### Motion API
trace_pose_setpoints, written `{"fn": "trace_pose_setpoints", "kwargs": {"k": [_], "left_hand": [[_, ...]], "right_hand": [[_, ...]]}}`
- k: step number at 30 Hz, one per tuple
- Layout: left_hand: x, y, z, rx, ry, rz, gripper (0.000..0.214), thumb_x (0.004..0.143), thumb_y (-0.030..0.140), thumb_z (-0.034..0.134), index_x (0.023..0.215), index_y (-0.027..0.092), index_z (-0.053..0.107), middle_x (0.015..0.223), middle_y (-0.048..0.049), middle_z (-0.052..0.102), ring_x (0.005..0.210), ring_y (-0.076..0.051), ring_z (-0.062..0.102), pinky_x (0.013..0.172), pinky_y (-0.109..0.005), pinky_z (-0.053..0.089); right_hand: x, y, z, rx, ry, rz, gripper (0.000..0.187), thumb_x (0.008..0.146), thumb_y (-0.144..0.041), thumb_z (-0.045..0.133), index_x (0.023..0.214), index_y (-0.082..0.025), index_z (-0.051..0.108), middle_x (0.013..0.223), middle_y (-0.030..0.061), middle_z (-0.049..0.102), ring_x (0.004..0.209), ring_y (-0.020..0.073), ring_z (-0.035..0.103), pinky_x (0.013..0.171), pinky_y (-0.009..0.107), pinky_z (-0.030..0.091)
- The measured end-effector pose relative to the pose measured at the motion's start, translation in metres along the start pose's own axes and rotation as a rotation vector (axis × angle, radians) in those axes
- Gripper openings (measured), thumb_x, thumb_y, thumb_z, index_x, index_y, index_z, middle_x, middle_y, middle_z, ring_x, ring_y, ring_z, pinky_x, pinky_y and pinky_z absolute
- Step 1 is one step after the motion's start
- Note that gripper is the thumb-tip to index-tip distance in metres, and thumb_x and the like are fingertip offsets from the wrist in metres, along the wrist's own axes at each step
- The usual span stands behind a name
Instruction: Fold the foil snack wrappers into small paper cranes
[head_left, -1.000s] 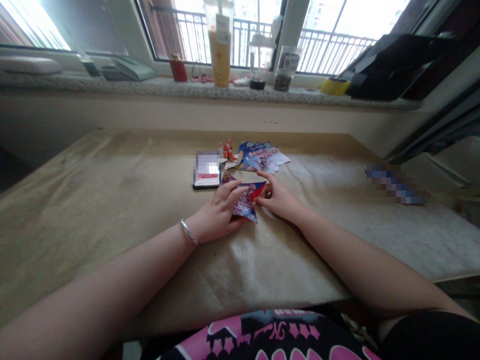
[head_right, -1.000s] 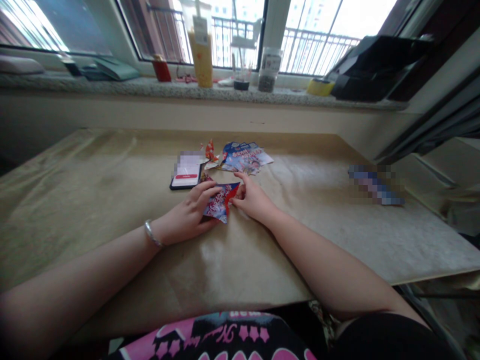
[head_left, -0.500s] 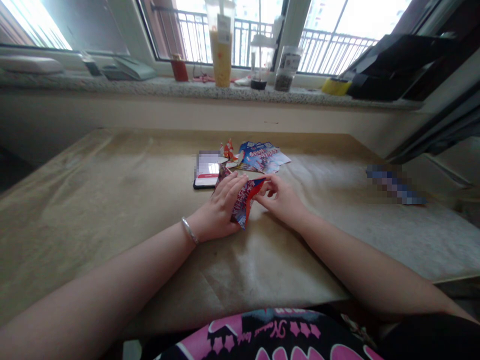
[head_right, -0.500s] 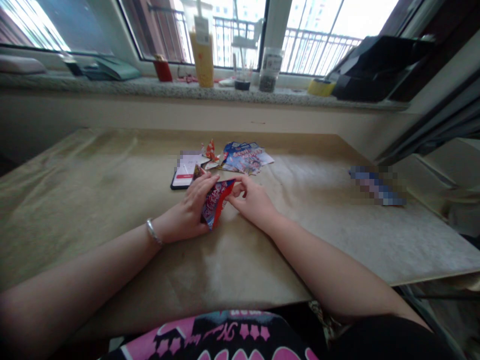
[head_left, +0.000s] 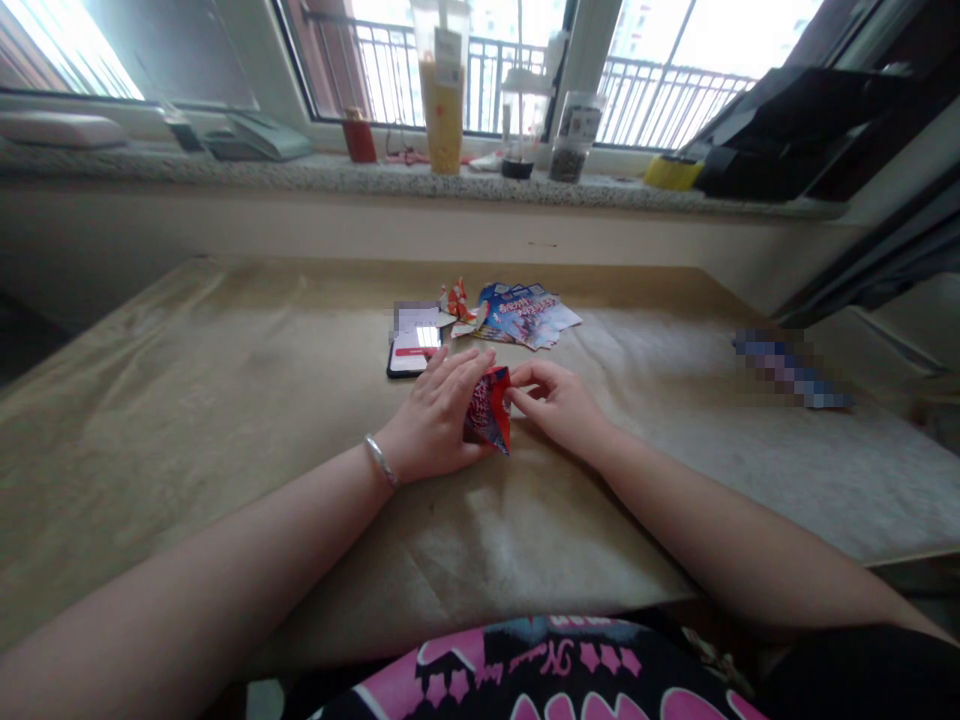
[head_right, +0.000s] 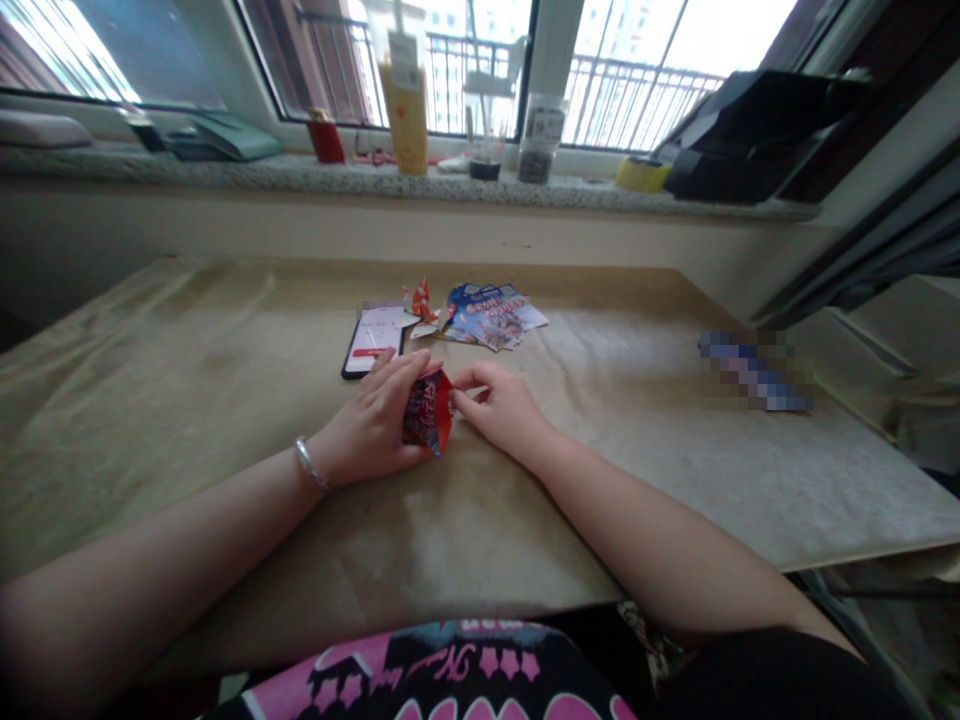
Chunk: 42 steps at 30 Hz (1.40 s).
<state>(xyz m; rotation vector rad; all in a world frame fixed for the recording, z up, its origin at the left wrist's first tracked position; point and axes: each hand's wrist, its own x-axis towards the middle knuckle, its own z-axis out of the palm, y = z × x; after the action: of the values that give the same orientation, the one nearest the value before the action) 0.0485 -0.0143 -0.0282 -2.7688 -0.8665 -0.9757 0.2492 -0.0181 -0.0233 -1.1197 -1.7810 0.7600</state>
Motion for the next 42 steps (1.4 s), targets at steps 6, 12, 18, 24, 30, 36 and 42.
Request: {"fn": "trace_pose_setpoints", "kwargs": {"k": [6, 12, 18, 24, 30, 36, 42], "left_hand": [[0.004, 0.003, -0.004, 0.035, -0.052, -0.057, 0.091, 0.071, 0.038, 0.066, 0.144, 0.013, 0.018, 0.127, -0.0173, 0.052, 0.119, -0.031, 0.049, 0.111, -0.055, 0.021], [0.004, 0.002, -0.006, 0.05, 0.015, -0.064, 0.094, 0.071, 0.035, 0.068, 0.146, 0.015, 0.015, 0.119, -0.0148, 0.057, 0.109, -0.031, 0.055, 0.099, -0.049, 0.039], [0.003, 0.0, -0.006, -0.052, 0.048, -0.129, 0.096, 0.072, 0.037, 0.072, 0.147, 0.019, 0.014, 0.115, -0.0138, 0.059, 0.102, -0.029, 0.058, 0.087, -0.044, 0.048], [0.002, -0.004, -0.004, -0.147, 0.089, -0.175, 0.093, 0.073, 0.029, 0.073, 0.146, 0.023, 0.016, 0.117, -0.0111, 0.059, 0.105, -0.026, 0.057, 0.091, -0.042, 0.047], [0.001, -0.007, -0.003, -0.18, 0.109, -0.137, 0.081, 0.078, 0.031, 0.069, 0.145, 0.023, 0.023, 0.12, -0.0117, 0.057, 0.106, -0.025, 0.057, 0.091, -0.041, 0.047], [0.003, -0.005, -0.006, -0.18, 0.113, -0.102, 0.049, 0.081, 0.034, 0.064, 0.126, 0.021, 0.049, 0.111, -0.0094, 0.061, 0.101, -0.022, 0.057, 0.088, -0.039, 0.047], [0.006, -0.003, -0.009, -0.189, 0.159, -0.093, 0.029, 0.082, 0.031, 0.064, 0.109, 0.02, 0.058, 0.105, -0.0073, 0.063, 0.097, -0.02, 0.058, 0.087, -0.037, 0.047]], "right_hand": [[-0.002, 0.003, -0.001, -0.02, -0.004, 0.085, 0.013, 0.078, -0.03, 0.06, 0.083, -0.019, 0.063, 0.064, -0.0015, 0.064, 0.052, 0.0098, 0.056, 0.053, 0.023, 0.047], [0.0, 0.006, -0.001, 0.095, 0.021, 0.132, 0.017, 0.077, -0.034, 0.062, 0.084, -0.019, 0.064, 0.074, 0.0022, 0.069, 0.061, 0.0126, 0.062, 0.058, 0.026, 0.051], [0.001, 0.003, -0.002, 0.183, 0.055, 0.117, 0.017, 0.076, -0.034, 0.063, 0.084, -0.019, 0.066, 0.073, 0.0019, 0.069, 0.063, 0.0128, 0.062, 0.06, 0.027, 0.052], [-0.001, 0.002, -0.002, 0.203, -0.025, 0.01, 0.026, 0.077, -0.035, 0.065, 0.098, -0.02, 0.065, 0.091, 0.0043, 0.07, 0.076, 0.0144, 0.065, 0.071, 0.029, 0.054], [0.001, 0.006, 0.0, 0.128, -0.039, -0.032, 0.027, 0.075, -0.031, 0.067, 0.1, -0.02, 0.066, 0.098, 0.0048, 0.071, 0.078, 0.0141, 0.065, 0.07, 0.028, 0.054], [0.0, 0.003, -0.002, 0.066, -0.012, -0.041, 0.02, 0.075, -0.03, 0.066, 0.093, -0.021, 0.07, 0.093, 0.0035, 0.072, 0.083, 0.0155, 0.065, 0.065, 0.026, 0.052], [-0.003, -0.004, -0.003, 0.022, 0.023, -0.131, 0.016, 0.078, -0.029, 0.064, 0.09, -0.023, 0.07, 0.092, 0.0035, 0.071, 0.084, 0.0156, 0.065, 0.065, 0.026, 0.052]]}}
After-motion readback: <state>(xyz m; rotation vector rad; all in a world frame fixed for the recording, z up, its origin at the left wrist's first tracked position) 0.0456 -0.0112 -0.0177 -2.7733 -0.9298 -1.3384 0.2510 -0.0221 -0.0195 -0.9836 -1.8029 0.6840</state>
